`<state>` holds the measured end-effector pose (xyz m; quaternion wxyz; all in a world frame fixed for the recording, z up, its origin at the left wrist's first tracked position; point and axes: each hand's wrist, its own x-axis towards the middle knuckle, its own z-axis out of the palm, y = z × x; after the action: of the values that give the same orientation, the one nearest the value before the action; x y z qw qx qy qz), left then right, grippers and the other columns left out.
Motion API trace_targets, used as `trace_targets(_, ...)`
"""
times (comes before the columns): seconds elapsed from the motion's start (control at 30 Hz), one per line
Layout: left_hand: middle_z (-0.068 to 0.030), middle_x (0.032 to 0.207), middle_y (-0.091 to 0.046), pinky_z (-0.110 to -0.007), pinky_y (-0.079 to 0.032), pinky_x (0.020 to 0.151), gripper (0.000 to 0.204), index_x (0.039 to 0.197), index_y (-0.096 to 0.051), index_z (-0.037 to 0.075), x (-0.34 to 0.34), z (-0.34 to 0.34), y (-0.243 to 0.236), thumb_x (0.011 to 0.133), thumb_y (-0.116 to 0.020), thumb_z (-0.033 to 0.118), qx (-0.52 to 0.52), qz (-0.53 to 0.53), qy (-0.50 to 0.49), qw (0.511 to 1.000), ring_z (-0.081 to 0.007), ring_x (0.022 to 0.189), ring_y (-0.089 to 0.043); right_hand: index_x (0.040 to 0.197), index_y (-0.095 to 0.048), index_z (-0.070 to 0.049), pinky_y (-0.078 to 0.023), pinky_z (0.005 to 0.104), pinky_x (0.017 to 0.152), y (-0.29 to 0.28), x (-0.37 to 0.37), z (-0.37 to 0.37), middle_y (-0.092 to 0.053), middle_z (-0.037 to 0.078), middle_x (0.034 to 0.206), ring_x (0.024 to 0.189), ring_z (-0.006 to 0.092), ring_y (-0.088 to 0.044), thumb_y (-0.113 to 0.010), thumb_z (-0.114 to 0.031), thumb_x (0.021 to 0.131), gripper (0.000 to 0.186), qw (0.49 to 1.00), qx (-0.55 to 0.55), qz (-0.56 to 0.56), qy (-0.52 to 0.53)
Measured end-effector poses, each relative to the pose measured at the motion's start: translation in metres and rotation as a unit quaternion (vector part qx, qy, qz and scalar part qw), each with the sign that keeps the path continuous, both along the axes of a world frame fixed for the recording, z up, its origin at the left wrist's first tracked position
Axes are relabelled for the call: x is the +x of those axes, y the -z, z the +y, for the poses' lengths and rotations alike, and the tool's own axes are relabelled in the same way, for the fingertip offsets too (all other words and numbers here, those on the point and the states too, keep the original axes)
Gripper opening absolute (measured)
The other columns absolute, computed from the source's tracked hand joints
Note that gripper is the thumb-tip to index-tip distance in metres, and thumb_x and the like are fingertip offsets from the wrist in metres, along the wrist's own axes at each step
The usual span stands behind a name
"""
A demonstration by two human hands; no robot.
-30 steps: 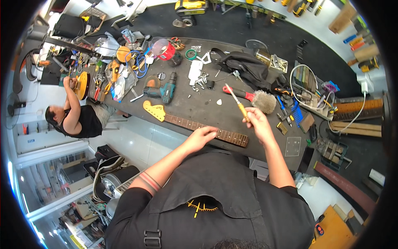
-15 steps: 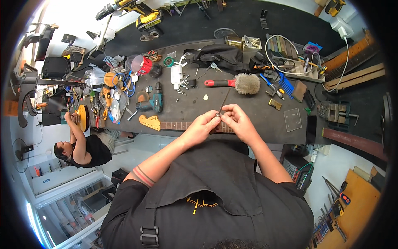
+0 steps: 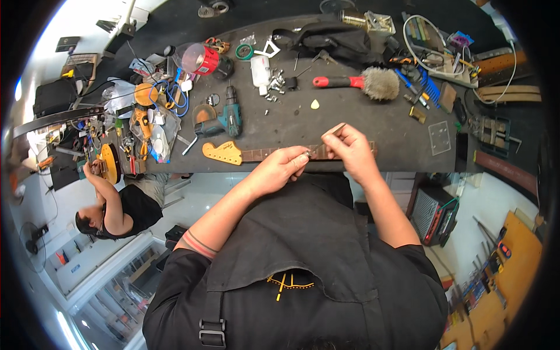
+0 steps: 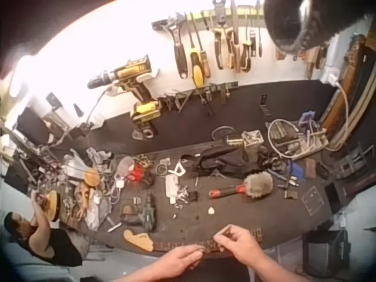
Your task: The person uses a file to smooth the nut slots and the fret ends on a guitar neck held on a workbench.
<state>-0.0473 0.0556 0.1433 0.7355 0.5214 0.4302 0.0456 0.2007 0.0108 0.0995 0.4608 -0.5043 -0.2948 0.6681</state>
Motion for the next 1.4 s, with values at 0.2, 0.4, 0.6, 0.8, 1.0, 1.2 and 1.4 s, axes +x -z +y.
trace_targets(0.2,0.0035,0.082,-0.053,-0.027,-0.047,0.068,0.039,0.152,-0.067,0.005,-0.123,0.019,0.036,0.123,-0.057,0.030,0.070,0.035,0.022,0.997,-0.0077,0.073,-0.050,0.102,-0.072,-0.004,-0.051,0.0271,0.069,0.039,-0.043,-0.011,-0.066,-0.001,0.083,0.073,0.0083,-0.061,-0.072,-0.025,0.116,0.025,0.971,-0.047,-0.033,0.232)
trace_targets(0.4,-0.0052,0.086,-0.063,-0.026,-0.044,0.052,0.045,0.159,-0.054,0.004,-0.237,0.042,0.094,0.121,-0.055,0.029,-0.072,-0.010,-0.273,0.959,-0.0085,0.052,-0.044,0.099,-0.072,-0.004,-0.054,0.0387,0.080,0.083,-0.140,-0.055,-0.069,0.008,0.082,0.077,0.0237,-0.066,-0.067,-0.026,0.117,0.029,0.902,-0.031,-0.426,0.059)
trace_targets(0.6,-0.0042,0.080,-0.056,-0.029,-0.044,0.052,0.049,0.163,-0.053,0.004,-0.258,0.021,0.117,0.121,-0.053,0.029,-0.251,-0.100,-0.248,0.930,-0.0104,0.052,-0.043,0.124,-0.078,-0.012,-0.048,0.0482,0.109,0.105,-0.244,-0.039,-0.071,0.006,0.124,0.125,0.0321,-0.066,-0.078,-0.006,0.098,0.027,0.795,0.168,-0.580,-0.058)
trace_targets(0.8,-0.0039,0.076,-0.050,-0.029,-0.044,0.053,0.050,0.167,-0.052,0.005,-0.261,0.009,0.139,0.122,-0.049,0.027,-0.363,-0.175,-0.231,0.886,-0.0118,0.053,-0.044,0.128,-0.081,-0.016,-0.045,0.0530,0.119,0.132,-0.270,-0.037,-0.070,0.005,0.131,0.137,0.0320,-0.065,-0.080,-0.002,0.092,0.039,0.775,0.199,-0.598,-0.044)
trace_targets(1.0,-0.0027,0.072,-0.050,-0.027,-0.040,0.051,0.048,0.166,-0.054,0.005,-0.254,-0.005,0.139,0.123,-0.049,0.025,-0.224,-0.077,-0.199,0.951,-0.0093,0.052,-0.041,0.133,-0.083,-0.020,-0.045,0.0545,0.123,0.146,-0.264,-0.044,-0.070,0.004,0.135,0.139,0.0327,-0.064,-0.079,0.001,0.087,0.050,0.776,0.223,-0.589,-0.036)
trace_targets(1.2,0.0014,0.071,-0.049,-0.025,-0.037,0.053,0.043,0.160,-0.061,0.003,-0.242,-0.023,0.138,0.122,-0.053,0.022,-0.094,0.010,-0.165,0.982,-0.0064,0.056,-0.041,0.135,-0.084,-0.022,-0.044,0.0545,0.125,0.154,-0.265,-0.046,-0.071,0.003,0.135,0.139,0.0321,-0.065,-0.078,0.002,0.086,0.055,0.777,0.231,-0.585,-0.021)
trace_targets(1.4,0.0019,0.070,-0.049,-0.025,-0.035,0.052,0.043,0.160,-0.060,0.002,-0.248,-0.042,0.137,0.123,-0.053,0.022,-0.119,0.014,-0.189,0.975,-0.0058,0.056,-0.040,0.134,-0.085,-0.022,-0.044,0.0547,0.125,0.157,-0.263,-0.048,-0.072,0.003,0.135,0.139,0.0313,-0.065,-0.078,0.002,0.086,0.055,0.779,0.237,-0.580,-0.015)
